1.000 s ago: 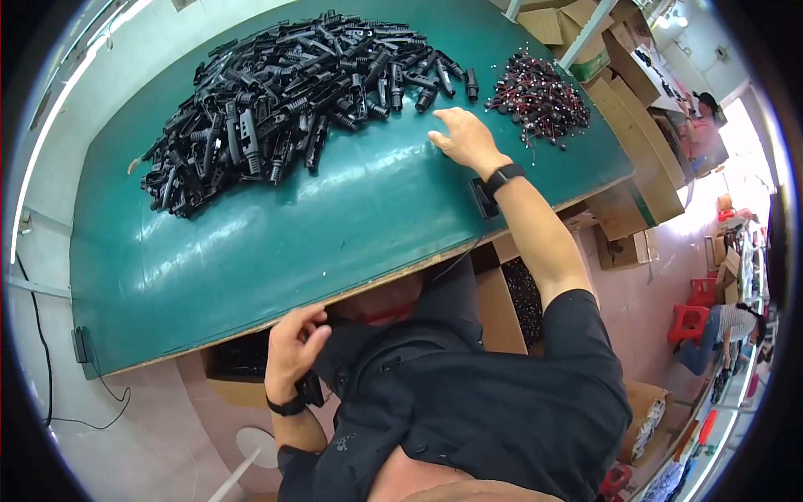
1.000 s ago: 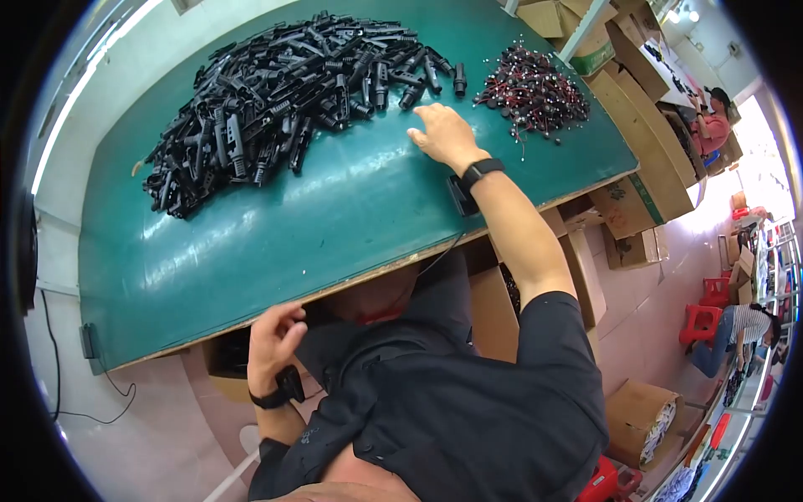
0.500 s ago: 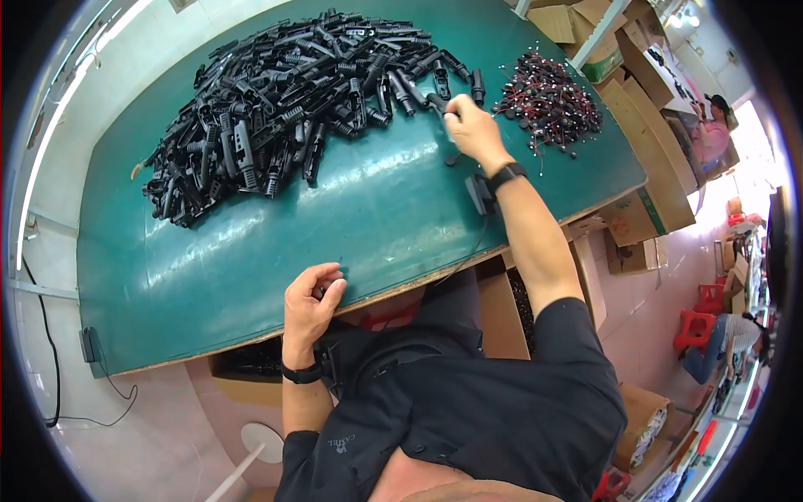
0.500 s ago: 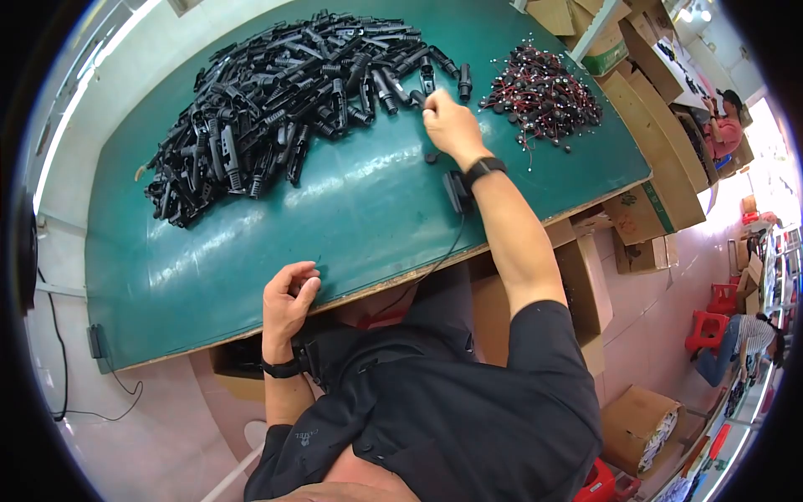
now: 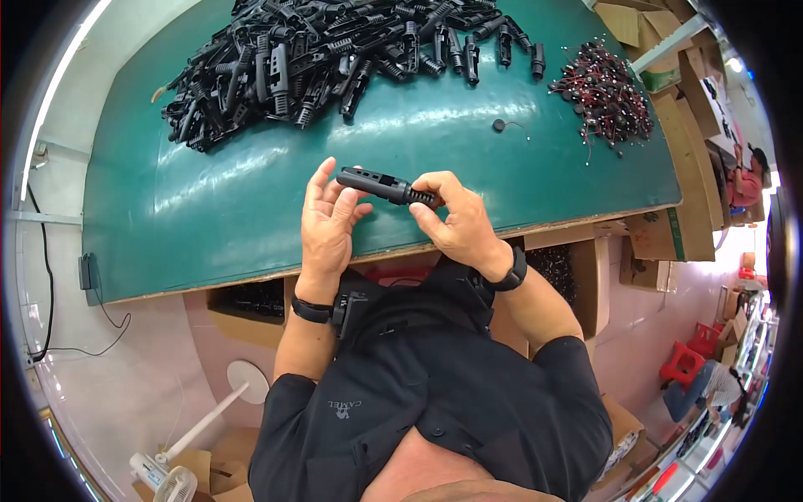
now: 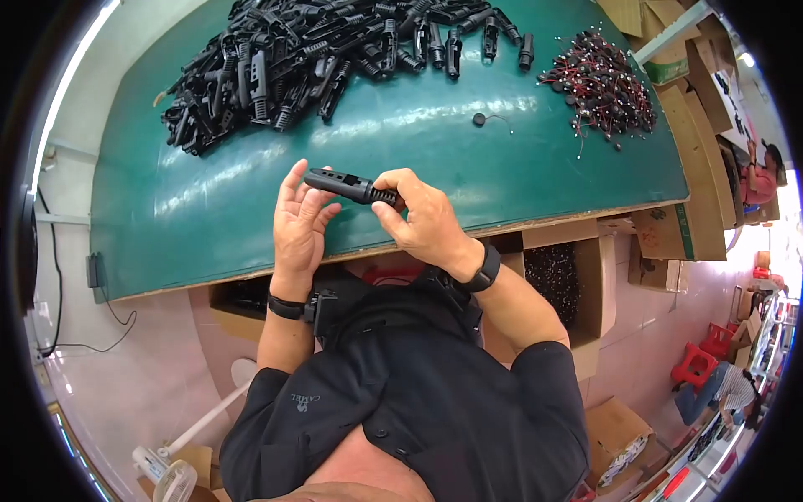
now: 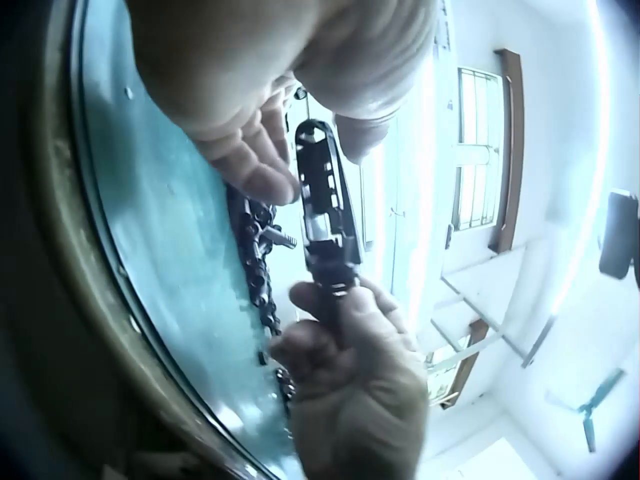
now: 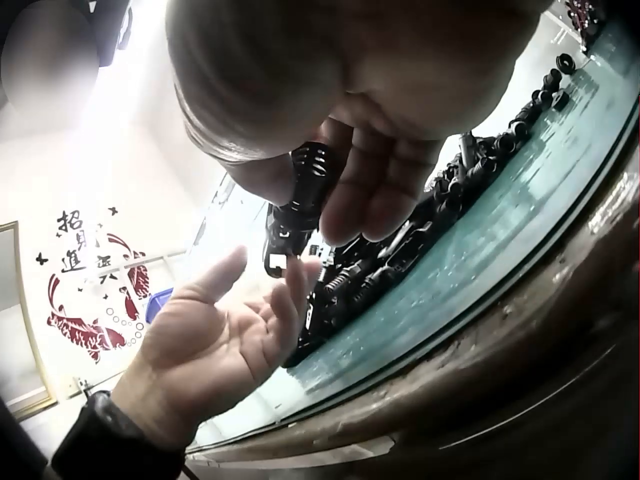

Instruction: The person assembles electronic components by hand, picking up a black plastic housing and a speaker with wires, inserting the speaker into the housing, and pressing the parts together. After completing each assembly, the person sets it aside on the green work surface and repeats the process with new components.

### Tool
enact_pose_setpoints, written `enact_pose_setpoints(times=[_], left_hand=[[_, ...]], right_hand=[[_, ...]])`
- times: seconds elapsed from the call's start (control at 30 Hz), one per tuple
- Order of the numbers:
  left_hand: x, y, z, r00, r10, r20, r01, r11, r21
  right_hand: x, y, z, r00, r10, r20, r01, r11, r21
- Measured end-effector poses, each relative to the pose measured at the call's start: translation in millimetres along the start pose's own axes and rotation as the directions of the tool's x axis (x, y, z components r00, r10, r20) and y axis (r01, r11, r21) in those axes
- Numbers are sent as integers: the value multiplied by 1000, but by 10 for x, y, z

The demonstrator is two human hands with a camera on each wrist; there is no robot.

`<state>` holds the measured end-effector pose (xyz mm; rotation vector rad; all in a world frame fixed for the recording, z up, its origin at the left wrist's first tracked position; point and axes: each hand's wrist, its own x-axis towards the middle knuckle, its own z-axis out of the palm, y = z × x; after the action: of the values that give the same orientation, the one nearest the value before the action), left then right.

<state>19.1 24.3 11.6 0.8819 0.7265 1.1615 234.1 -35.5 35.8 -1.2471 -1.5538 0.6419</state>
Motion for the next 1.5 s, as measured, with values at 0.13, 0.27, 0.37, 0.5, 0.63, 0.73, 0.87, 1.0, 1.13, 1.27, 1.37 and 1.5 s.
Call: enact_pose_setpoints(times=[0.13,0.27,0.37,0.5,0.63,0.73,0.87,1.0,1.13,1.27,1.37,1.5], left_hand=[[-26,231,182,889,443,118,-411,656,633],[13,369,141,716,381,585,-661,102,743],[-53,243,134,745,241,621,-664,185,724],[-13,64,21,887,210,412,-462,424,779],[-6,-28,-77,913,296,280,-398,504,766],[-33,-72,-92,940,287,186,-332,640,693],[-61,-71,-188,961,248,125,-269,725,634],[-56,-107,-240,981,168,102,-196,841,504],[-38,-87,-154,977,160,143,-203,908,367],[-19,-74,-78,986,138,93,-156,959,238],[-5,-114,-17,988,95,120,-117,973,197],[36,-177,-35,971,154,182,-211,913,350]], right_hand=[[41,-32,22,996,-63,60,65,998,-27],[100,-66,-82,992,-40,123,48,997,-63],[158,-78,-90,975,110,194,-128,988,84],[415,218,-531,1000,25,-2,-24,953,-302],[701,925,-1121,975,-96,-203,-96,638,-764],[788,1040,-1212,971,187,-149,-228,540,-810],[820,1072,-1197,964,237,-118,-221,478,-850],[707,908,-1056,991,81,-103,-130,700,-702],[568,612,-771,993,89,-79,-108,948,-298],[421,420,-358,932,321,170,-363,813,455],[368,293,-54,920,314,235,-391,684,615],[338,209,151,903,299,310,-423,487,764]])
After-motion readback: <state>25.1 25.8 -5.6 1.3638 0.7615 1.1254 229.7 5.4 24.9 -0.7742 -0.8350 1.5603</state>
